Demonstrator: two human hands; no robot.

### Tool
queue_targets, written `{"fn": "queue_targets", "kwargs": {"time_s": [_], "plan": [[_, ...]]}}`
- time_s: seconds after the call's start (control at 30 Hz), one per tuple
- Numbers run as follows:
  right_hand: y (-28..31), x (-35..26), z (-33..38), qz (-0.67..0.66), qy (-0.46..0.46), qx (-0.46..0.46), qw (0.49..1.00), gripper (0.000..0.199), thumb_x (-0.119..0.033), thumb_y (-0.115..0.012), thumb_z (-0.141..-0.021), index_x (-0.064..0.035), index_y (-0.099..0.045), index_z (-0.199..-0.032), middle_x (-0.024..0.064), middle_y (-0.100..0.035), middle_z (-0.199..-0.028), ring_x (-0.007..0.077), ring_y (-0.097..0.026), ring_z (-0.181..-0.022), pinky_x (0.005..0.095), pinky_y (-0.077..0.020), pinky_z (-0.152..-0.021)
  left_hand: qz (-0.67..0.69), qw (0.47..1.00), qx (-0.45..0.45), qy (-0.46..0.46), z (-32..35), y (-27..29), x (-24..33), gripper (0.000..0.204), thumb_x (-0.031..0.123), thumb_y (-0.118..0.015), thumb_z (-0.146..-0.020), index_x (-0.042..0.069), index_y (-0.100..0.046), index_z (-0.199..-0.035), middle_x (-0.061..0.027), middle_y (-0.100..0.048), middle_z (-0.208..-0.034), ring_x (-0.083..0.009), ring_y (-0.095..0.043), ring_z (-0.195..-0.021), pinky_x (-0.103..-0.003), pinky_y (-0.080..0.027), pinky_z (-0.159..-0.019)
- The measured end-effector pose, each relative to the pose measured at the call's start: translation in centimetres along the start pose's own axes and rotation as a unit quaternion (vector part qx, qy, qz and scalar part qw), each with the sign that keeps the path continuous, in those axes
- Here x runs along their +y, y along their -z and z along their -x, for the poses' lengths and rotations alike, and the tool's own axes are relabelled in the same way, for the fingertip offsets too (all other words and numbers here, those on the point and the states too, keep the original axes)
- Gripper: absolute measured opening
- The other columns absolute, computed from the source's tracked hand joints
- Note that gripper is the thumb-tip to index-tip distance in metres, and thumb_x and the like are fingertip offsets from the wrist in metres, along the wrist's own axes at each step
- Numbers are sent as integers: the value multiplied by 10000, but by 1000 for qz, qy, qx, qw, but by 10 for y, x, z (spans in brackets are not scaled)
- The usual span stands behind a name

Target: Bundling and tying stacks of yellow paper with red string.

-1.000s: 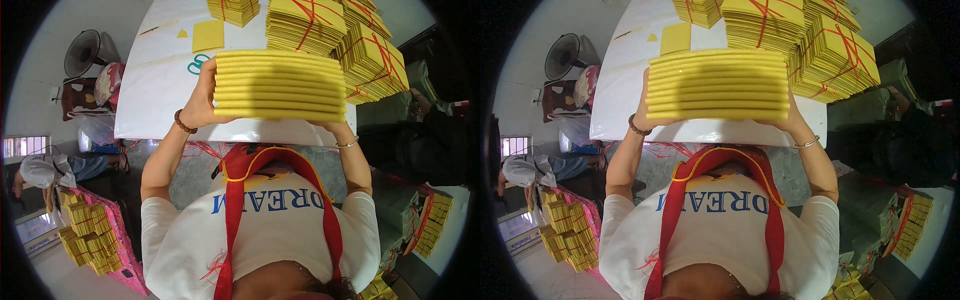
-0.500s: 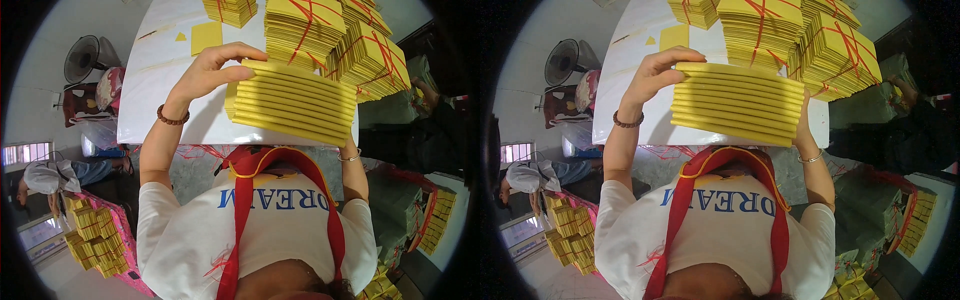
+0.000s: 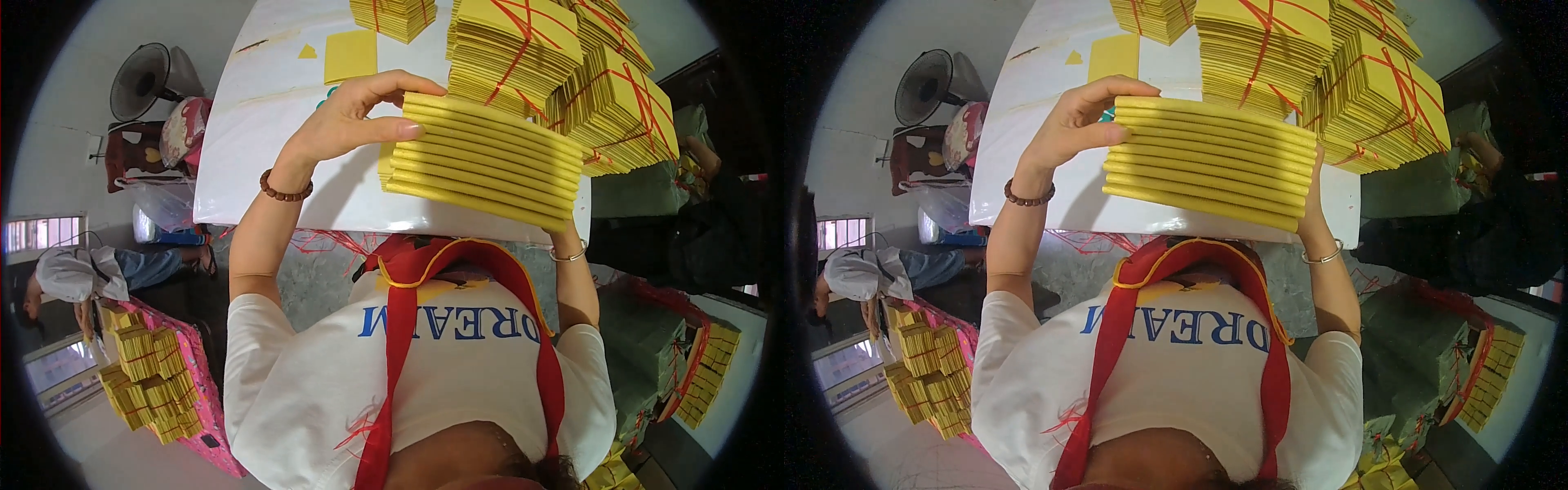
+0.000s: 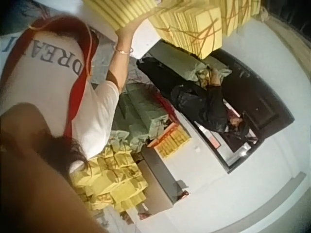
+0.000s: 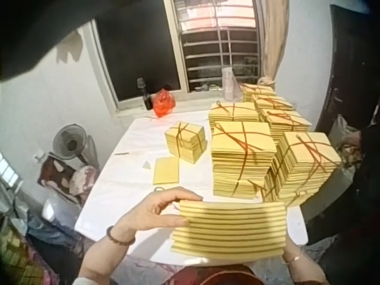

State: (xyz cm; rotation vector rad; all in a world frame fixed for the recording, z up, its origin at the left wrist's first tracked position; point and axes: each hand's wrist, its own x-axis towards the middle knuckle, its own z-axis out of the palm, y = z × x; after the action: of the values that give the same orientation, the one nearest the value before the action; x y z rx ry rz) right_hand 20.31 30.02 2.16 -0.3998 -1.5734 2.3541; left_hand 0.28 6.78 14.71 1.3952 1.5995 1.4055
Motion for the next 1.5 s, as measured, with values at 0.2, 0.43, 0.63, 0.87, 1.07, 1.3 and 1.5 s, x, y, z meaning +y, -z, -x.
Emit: {"fn": "queue_targets", "kwargs": {"time_s": [0.2, 0.43, 0.63, 0.87, 1.07, 1.3, 1.5], "plan": [[3, 7, -5, -62, -53, -14, 997, 486, -136, -523, -832, -112, -181, -1175, 79, -409, -1126, 143, -463, -998, 304, -440, -832, 28, 999, 14, 23, 6, 1, -1, 389, 174, -609, -747, 15, -518, -1090, -60, -546, -1043, -148, -499, -972, -284, -379, -869], [13, 22, -7, 217, 86, -80, 969, 644, -115, -654, -732, -88, -175, -1162, 83, -404, -1128, 141, -453, -999, 296, -410, -853, 51, 998, 6, 38, 11, 2, -3, 382, 179, -618, -735, 13, -525, -1066, -51, -554, -1017, -138, -508, -942, -270, -391, -841], [-7, 3, -2, 30, -52, -14, 998, 654, -114, -653, -732, -88, -171, -1173, 90, -406, -1139, 150, -455, -1006, 296, -415, -849, 87, 994, 6, 63, 14, 2, -4, 411, 180, -626, -722, 15, -514, -1082, -51, -553, -1023, -140, -511, -945, -273, -386, -849], [-8, -7, 1, -192, -109, -17, 975, 566, -119, -563, -805, -95, -153, -1194, 105, -418, -1138, 165, -475, -1000, 321, -441, -835, 76, 997, 7, 3, 19, 3, -8, 482, 182, -646, -714, 31, -485, -1143, -68, -525, -1089, -164, -486, -1012, -298, -346, -912], [2, 6, 0, 158, 43, -131, 978, 557, -128, -548, -818, -87, -139, -1193, 109, -425, -1139, 164, -475, -1009, 330, -442, -842, 72, 997, 0, -19, 21, 3, -10, 504, 187, -652, -711, 46, -477, -1163, -65, -500, -1134, -173, -466, -1048, -302, -310, -952], [3, 8, -4, 333, 161, -150, 917, 565, -119, -566, -801, -83, -145, -1175, 99, -435, -1132, 151, -480, -994, 308, -432, -856, 98, 995, 6, 10, 21, 4, -12, 555, 204, -668, -687, 45, -463, -1177, -64, -488, -1155, -169, -449, -1070, -302, -298, -961], [4, 15, -6, 215, 53, -98, 970, 809, -155, -752, -617, -48, -162, -1161, 85, -461, -1107, 160, -486, -972, 299, -416, -850, 70, 994, -20, -76, 25, 8, -18, 639, 171, -699, -652, 49, -423, -1215, -65, -440, -1218, -165, -400, -1120, -307, -277, -980]]}}
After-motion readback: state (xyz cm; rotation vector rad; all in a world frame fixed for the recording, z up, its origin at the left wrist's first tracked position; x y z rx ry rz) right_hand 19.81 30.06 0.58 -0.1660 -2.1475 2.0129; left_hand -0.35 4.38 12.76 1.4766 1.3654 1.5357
